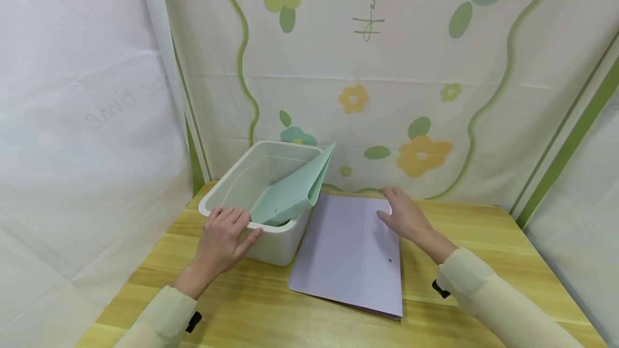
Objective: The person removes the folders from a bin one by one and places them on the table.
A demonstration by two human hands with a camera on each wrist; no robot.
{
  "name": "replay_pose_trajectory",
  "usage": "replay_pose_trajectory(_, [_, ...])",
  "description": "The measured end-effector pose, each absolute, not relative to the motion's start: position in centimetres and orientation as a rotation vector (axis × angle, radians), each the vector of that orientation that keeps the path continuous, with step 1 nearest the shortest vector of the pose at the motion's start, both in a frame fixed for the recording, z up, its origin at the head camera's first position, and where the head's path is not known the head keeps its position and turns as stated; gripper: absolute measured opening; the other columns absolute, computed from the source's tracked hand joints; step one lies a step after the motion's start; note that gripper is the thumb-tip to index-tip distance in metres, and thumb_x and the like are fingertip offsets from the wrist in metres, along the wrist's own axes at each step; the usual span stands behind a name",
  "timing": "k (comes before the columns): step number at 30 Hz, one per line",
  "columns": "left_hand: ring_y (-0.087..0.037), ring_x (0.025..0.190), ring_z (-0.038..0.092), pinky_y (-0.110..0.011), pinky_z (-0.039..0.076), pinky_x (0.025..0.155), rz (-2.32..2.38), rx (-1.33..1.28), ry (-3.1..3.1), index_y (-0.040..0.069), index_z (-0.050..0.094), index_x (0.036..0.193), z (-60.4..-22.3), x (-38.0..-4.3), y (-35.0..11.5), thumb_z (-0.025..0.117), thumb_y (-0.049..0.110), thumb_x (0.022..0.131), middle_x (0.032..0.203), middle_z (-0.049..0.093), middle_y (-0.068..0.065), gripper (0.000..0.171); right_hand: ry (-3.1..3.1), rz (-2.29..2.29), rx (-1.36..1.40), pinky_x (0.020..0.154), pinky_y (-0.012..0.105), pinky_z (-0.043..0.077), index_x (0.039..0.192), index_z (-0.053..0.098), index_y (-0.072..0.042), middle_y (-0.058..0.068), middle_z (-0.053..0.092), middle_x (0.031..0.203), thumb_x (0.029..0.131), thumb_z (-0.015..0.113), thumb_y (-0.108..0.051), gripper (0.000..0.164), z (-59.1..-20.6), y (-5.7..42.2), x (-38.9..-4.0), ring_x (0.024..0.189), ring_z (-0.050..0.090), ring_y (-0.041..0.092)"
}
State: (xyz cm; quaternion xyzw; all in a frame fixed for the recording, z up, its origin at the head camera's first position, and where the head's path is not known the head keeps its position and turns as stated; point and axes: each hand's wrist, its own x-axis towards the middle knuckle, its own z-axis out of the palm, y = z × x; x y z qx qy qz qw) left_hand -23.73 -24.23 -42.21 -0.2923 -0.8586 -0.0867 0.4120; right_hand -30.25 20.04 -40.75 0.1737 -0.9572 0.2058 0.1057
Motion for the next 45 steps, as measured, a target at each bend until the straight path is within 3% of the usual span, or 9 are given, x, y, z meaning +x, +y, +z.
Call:
replay_pose_trajectory(7, [-0.023,0.070,0.053,-0.043,0.041,0.073,-0.224,-0.735,-2.154,0.012,0.047,0.080,-42.2,-23.7,-24.2,0.033,0.062,0.105,0.075,0.048,0.000,0.057,-2.816,0.631,0.507,0.102,0.059,0.045,0.144,0.045,0.008,0.030,0.051,0.139,0.095,0.070,-0.016,0.060,-40.3,20.0,-29.7,0.125,0.054,0.046])
replay_pose_trajectory(17, [-0.023,0.071,0.053,-0.044,0.042,0.075,-0.224,-0.735,-2.158,0.012,0.048,0.080,-42.1,-23.6,-24.2,0.033,0.060,0.106,0.075,0.049,0.000,0.056,-2.755,0.860,0.573,0.092,0.055,0.053,0.140,0.047,0.008,0.027,0.059,0.130,0.095,0.071,-0.018,0.058,-39.6,19.0,-28.8,0.115,0.062,0.042])
replay_pose_trajectory(45, [-0.024,0.070,0.053,-0.043,0.041,0.073,-0.220,-0.738,-2.141,0.012,0.048,0.080,-42.2,-23.7,-24.2,0.034,0.060,0.105,0.074,0.047,0.001,0.056,-2.656,1.143,0.690,0.093,0.054,0.053,0.140,0.048,0.008,0.024,0.060,0.130,0.094,0.072,-0.017,0.058,-37.3,15.5,-27.2,0.115,0.064,0.040])
